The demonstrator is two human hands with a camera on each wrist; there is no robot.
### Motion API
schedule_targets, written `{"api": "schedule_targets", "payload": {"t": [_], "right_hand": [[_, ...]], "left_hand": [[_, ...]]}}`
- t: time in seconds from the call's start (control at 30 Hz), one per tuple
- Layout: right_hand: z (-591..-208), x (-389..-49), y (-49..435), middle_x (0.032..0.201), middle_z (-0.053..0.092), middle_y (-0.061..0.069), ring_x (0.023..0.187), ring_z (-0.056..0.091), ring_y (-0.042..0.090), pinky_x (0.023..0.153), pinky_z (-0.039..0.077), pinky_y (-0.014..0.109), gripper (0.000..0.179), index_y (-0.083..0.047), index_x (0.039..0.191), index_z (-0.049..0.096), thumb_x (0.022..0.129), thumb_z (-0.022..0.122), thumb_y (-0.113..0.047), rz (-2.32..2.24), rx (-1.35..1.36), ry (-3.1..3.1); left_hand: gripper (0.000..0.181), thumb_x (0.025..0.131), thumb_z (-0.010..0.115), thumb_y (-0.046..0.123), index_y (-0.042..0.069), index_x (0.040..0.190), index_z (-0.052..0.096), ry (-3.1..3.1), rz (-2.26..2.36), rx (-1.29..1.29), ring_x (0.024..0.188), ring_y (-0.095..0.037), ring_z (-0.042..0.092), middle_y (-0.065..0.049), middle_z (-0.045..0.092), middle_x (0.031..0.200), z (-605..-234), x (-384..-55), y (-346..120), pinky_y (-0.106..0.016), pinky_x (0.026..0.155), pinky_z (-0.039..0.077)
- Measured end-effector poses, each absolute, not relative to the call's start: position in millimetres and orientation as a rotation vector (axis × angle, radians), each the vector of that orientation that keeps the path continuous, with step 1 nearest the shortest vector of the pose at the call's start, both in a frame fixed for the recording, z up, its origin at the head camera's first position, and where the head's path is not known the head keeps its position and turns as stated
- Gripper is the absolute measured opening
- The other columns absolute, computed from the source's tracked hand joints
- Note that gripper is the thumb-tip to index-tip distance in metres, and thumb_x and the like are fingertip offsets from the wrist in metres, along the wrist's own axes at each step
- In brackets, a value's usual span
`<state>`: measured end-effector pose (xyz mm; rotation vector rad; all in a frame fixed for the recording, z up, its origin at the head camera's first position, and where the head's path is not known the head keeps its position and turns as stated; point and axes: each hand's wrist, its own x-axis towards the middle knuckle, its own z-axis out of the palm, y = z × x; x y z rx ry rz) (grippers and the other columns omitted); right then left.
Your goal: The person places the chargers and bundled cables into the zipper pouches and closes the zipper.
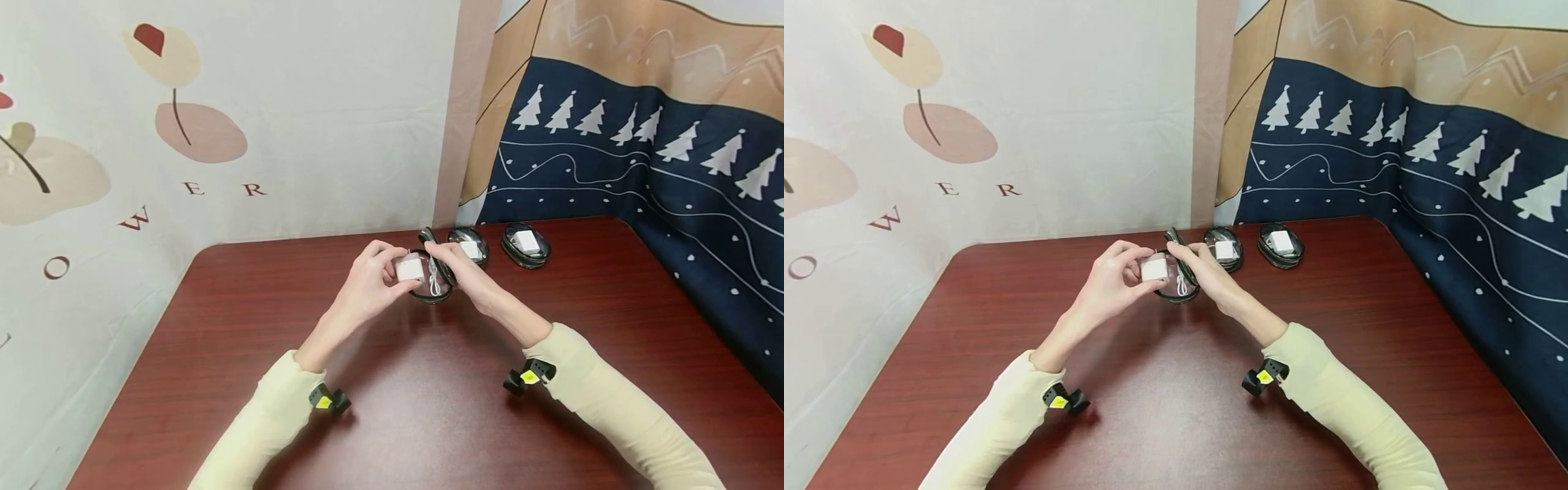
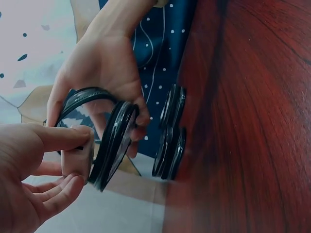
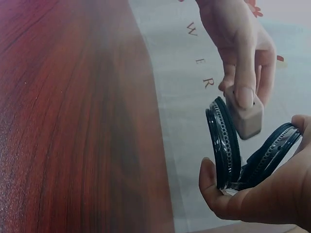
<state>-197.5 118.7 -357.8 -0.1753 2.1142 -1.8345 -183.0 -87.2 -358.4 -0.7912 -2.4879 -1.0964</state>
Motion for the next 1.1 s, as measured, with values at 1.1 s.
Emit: {"api": "schedule_targets", "payload": {"t": [1.1], "right_hand": [[-354, -199, 118, 0.116, 0.052, 0.009, 0.095, 0.055, 0.016, 0.09, 0.044, 0.038, 0.058, 0.001, 0.127, 0.05, 0.102, 0.04, -0.051, -1.938, -0.27, 1.993]], "left_hand": [[0.056, 0.081, 0.084, 0.044, 0.014, 0.124, 0.064, -2.674, -0.892, -0.638, 0.104, -0.024, 0.053, -0.008, 0.045, 0.125, -362, -179, -75, -0.046, 0.075, 0.052]]}}
